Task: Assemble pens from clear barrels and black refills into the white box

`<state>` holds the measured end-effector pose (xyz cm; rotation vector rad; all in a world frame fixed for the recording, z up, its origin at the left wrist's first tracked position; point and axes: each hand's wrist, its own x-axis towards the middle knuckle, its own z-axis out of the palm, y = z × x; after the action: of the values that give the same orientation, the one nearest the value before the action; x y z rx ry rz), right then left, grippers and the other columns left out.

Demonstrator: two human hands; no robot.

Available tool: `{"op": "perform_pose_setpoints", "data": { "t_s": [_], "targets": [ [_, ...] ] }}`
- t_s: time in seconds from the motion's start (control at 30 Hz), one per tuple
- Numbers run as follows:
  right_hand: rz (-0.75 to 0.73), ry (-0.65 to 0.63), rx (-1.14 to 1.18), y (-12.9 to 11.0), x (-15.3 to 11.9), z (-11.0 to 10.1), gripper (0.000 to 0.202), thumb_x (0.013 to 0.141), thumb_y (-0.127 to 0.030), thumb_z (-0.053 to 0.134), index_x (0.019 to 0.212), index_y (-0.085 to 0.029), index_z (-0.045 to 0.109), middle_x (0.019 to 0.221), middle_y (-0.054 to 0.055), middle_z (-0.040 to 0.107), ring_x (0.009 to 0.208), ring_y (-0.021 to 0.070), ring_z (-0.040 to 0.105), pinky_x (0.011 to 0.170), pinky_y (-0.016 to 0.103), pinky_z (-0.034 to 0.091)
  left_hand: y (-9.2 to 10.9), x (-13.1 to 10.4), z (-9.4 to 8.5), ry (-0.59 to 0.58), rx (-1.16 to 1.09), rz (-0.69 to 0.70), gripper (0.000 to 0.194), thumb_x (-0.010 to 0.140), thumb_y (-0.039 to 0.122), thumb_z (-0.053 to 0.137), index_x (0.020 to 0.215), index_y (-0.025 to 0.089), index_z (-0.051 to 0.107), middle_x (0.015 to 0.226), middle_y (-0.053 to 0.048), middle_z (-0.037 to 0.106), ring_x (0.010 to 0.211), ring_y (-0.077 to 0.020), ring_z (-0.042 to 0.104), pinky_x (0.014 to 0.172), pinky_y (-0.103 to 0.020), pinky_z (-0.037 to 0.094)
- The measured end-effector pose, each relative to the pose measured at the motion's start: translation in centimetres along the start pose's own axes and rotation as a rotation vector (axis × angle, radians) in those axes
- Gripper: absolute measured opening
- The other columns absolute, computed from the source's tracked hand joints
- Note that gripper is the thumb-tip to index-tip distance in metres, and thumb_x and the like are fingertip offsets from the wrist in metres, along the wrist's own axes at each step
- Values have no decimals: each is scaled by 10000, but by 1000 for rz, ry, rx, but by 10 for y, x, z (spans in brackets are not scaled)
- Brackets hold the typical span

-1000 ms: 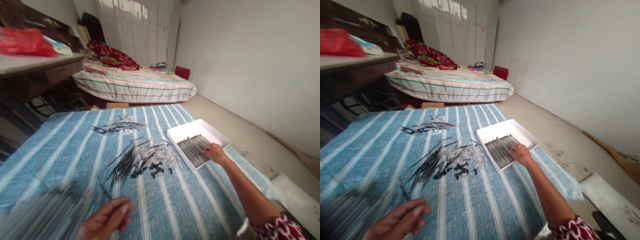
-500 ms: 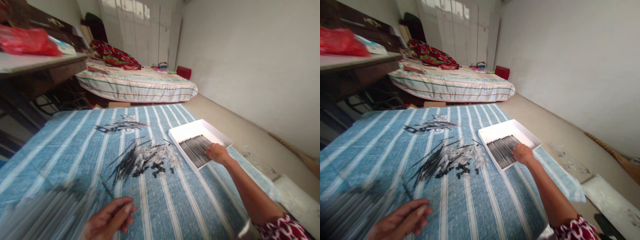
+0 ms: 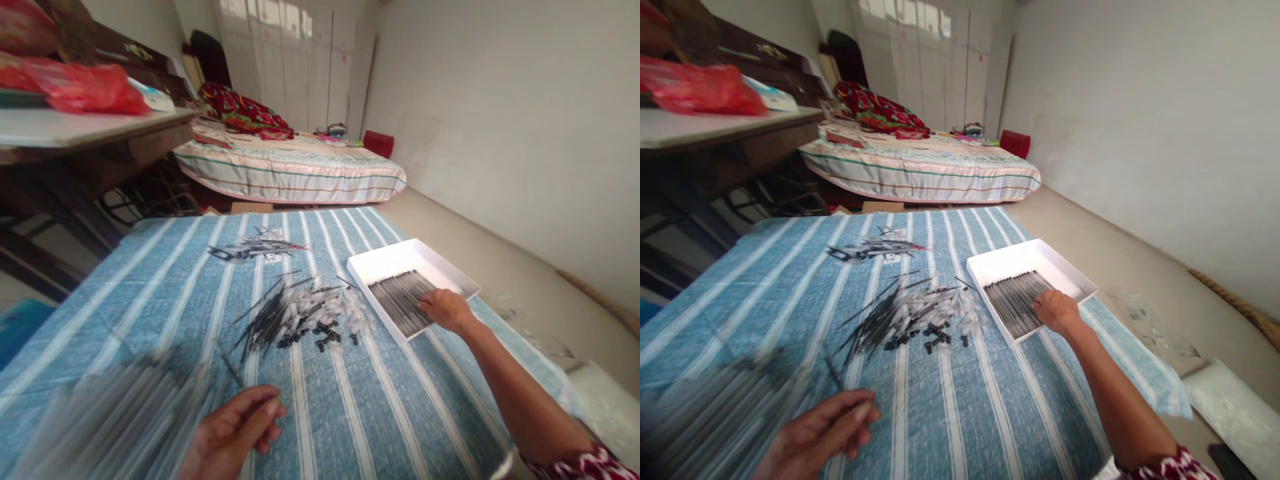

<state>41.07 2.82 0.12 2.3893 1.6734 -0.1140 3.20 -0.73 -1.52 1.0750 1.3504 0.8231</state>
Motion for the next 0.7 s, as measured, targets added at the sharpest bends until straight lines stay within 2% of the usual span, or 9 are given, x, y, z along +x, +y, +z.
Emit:
{"op": "perform_pose_setpoints", "data": {
  "t_s": [0.17, 0.23, 0.3, 0.33, 0.4, 0.47, 0.6, 0.7],
  "targets": [
    [-8, 37, 3, -2, -7, -2, 331, 859, -338, 384, 848, -192, 681, 873, 113, 684, 806, 252, 632, 619, 302, 401, 3, -3, -1, -37, 15, -3, 222, 638, 350, 643, 749, 159, 671, 633, -23, 684, 525, -154, 585, 468, -241, 463],
    [-30, 147, 47, -11, -16, -3, 329, 856, -352, 386, 810, -202, 675, 821, 94, 685, 750, 240, 631, 595, 295, 395, 2, -4, -2, 2, -2, 6, 219, 661, 338, 618, 768, 154, 666, 649, -23, 682, 523, -148, 584, 463, -237, 455],
    [-167, 303, 187, -30, -29, -4, 318, 850, -368, 404, 752, -216, 665, 768, 58, 680, 703, 209, 621, 594, 278, 396, 0, -3, -4, 49, 0, 19, 203, 654, 318, 617, 754, 146, 657, 626, -15, 668, 505, -142, 577, 449, -232, 445],
    [-280, 355, 287, -43, -37, -4, 307, 848, -371, 414, 749, -221, 663, 757, 42, 675, 698, 193, 615, 605, 268, 400, -1, -2, -6, 94, 7, 41, 203, 664, 313, 611, 770, 145, 655, 633, -11, 665, 513, -139, 579, 457, -228, 447],
    [-512, 360, 462, -76, -54, -6, 304, 863, -362, 407, 780, -214, 660, 748, 34, 664, 684, 169, 602, 633, 253, 407, -5, 0, -9, 177, 34, 61, 212, 664, 311, 614, 785, 140, 649, 619, -2, 652, 519, -141, 584, 458, -226, 449],
    [-674, 301, 529, -113, -71, -6, 305, 876, -318, 397, 763, -201, 655, 719, 30, 648, 691, 158, 591, 653, 244, 402, -10, 3, -13, 244, 68, 73, 239, 658, 317, 623, 812, 135, 643, 602, 5, 645, 532, -152, 595, 459, -228, 457],
    [-826, 145, 518, -184, -91, -3, 272, 859, -248, 436, 689, -180, 636, 714, 23, 650, 700, 148, 598, 651, 233, 382, -13, 7, -24, 346, 125, 112, 280, 676, 342, 599, 866, 138, 631, 629, -4, 666, 565, -179, 629, 467, -243, 480],
    [-869, 61, 454, -222, -98, -1, 232, 833, -260, 473, 708, -174, 649, 751, 44, 678, 743, 173, 623, 637, 240, 382, -10, 6, -39, 499, 266, 203, 294, 703, 348, 559, 897, 141, 634, 709, -30, 698, 599, -191, 649, 516, -257, 500]
  ]
}}
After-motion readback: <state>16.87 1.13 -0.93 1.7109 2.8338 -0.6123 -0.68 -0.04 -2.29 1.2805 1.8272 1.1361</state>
